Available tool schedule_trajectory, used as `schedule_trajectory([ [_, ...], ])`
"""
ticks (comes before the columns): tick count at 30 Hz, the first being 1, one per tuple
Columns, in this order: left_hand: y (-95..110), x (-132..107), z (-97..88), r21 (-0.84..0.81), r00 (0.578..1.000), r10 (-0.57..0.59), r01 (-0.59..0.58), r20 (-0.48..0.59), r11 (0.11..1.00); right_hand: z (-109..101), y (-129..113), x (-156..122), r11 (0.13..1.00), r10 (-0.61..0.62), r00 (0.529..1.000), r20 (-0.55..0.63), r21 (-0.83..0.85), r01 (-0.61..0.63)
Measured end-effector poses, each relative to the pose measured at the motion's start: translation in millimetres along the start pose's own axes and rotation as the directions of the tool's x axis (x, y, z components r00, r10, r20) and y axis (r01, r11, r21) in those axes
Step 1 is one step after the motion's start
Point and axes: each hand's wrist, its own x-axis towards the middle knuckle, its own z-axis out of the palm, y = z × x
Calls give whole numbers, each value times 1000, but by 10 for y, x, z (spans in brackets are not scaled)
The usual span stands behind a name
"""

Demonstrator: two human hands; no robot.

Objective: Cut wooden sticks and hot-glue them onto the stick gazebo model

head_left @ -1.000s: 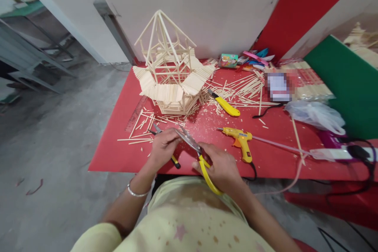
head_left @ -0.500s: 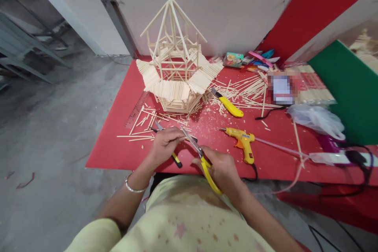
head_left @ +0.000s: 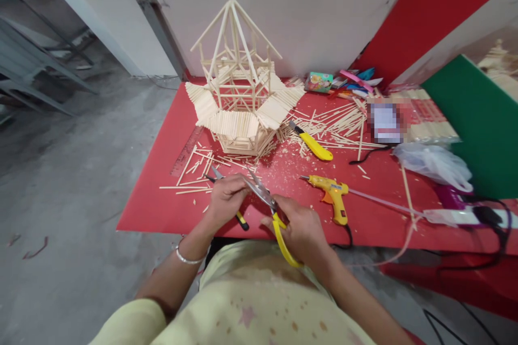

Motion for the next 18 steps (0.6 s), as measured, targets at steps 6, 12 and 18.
schedule_trajectory([
  [6, 47, -11, 47, 38, 996, -71, 73, -55, 997, 135, 57, -48, 999, 27, 998, -64, 31, -25],
  [12, 66, 25, 48, -30, 993, -76, 73, -90, 997, 71, 56, -15, 999, 46, 999, -27, 4, -46],
  [18, 24, 1, 40, -58, 993, -84, 79, -83, 995, -30, -38, 20, 994, 12, 1000, -9, -106, -13],
])
